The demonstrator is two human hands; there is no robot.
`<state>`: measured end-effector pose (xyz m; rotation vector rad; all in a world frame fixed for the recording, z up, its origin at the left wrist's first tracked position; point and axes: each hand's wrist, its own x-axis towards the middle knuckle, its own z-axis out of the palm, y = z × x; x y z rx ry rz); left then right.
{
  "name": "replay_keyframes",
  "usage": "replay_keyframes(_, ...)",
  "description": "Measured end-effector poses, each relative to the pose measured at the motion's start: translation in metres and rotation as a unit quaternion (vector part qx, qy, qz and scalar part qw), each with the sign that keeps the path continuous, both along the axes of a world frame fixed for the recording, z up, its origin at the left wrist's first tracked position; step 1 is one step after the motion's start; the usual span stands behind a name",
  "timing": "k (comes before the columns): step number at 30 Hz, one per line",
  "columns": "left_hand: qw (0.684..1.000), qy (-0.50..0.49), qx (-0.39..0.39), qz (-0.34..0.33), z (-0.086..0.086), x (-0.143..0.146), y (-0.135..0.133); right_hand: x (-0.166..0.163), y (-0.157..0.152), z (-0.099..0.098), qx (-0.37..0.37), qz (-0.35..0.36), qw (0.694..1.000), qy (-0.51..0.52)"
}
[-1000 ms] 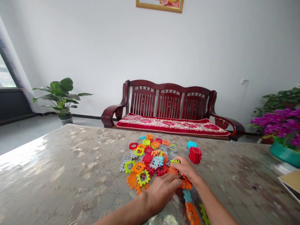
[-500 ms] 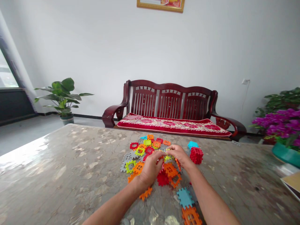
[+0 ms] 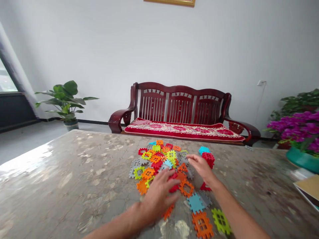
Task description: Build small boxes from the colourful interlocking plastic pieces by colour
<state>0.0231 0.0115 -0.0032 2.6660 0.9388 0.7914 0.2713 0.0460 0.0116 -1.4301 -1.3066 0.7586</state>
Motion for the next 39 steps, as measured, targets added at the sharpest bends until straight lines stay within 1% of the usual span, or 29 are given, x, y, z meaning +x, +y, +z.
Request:
replay_keyframes(3,0.99,0.058,0.05,-0.115,-0.039,0.017,-0.041,0.024,-0.038,-0.023,-0.022,0.003,0.995,-0.094)
replay_keyframes(4,0.988,0.071,0.071,-0.116,-0.051,0.023,-0.05,0.031,-0.049,-0.031,-0.018,-0.009,0.99,-0.14)
replay_keyframes(5,0.988,0.083,0.084,-0.102,-0.061,0.03,-0.057,0.036,-0.058,-0.038,-0.013,-0.025,0.981,-0.191)
replay_keyframes(7,0.987,0.099,0.086,-0.093,-0.071,0.043,-0.062,0.042,-0.074,-0.048,-0.008,-0.055,0.96,-0.275)
replay_keyframes(9,0.988,0.112,0.05,-0.094,-0.069,0.053,-0.061,0.041,-0.085,-0.051,-0.016,-0.075,0.939,-0.334)
replay_keyframes(12,0.987,0.129,-0.025,-0.087,-0.054,0.064,-0.054,0.029,-0.093,-0.048,-0.014,-0.076,0.919,-0.386)
replay_keyframes(14,0.987,0.138,-0.054,-0.065,-0.043,0.07,-0.05,0.019,-0.095,-0.045,-0.001,-0.069,0.913,-0.402)
replay_keyframes(17,0.988,0.146,-0.046,-0.033,-0.031,0.078,-0.045,0.008,-0.092,-0.041,0.008,-0.072,0.907,-0.414)
replay_keyframes(20,0.987,0.155,0.007,-0.036,-0.027,0.081,-0.044,0.005,-0.086,-0.039,-0.003,-0.089,0.906,-0.414)
replay_keyframes(24,0.976,0.174,0.107,-0.07,-0.026,0.08,-0.043,0.008,-0.078,-0.038,-0.027,-0.112,0.916,-0.385)
replay_keyframes(26,0.968,0.182,0.149,-0.084,-0.024,0.078,-0.042,0.009,-0.073,-0.039,-0.031,-0.113,0.928,-0.353)
replay_keyframes(28,0.962,0.185,0.175,-0.094,-0.019,0.075,-0.041,0.012,-0.066,-0.041,-0.041,-0.102,0.946,-0.307)
replay_keyframes(31,0.957,0.188,0.19,-0.114,-0.009,0.071,-0.038,0.016,-0.056,-0.045,-0.065,-0.082,0.971,-0.213)
replay_keyframes(34,0.955,0.183,0.189,-0.135,0.001,0.067,-0.034,0.016,-0.05,-0.043,-0.079,-0.068,0.99,-0.099)
replay_keyframes(37,0.962,0.16,0.173,-0.138,0.005,0.063,-0.025,0.006,-0.05,-0.034,-0.093,-0.035,0.995,0.022)
replay_keyframes(39,0.97,0.127,0.151,-0.139,0.006,0.059,-0.016,-0.006,-0.051,-0.024,-0.085,-0.007,0.992,0.088)
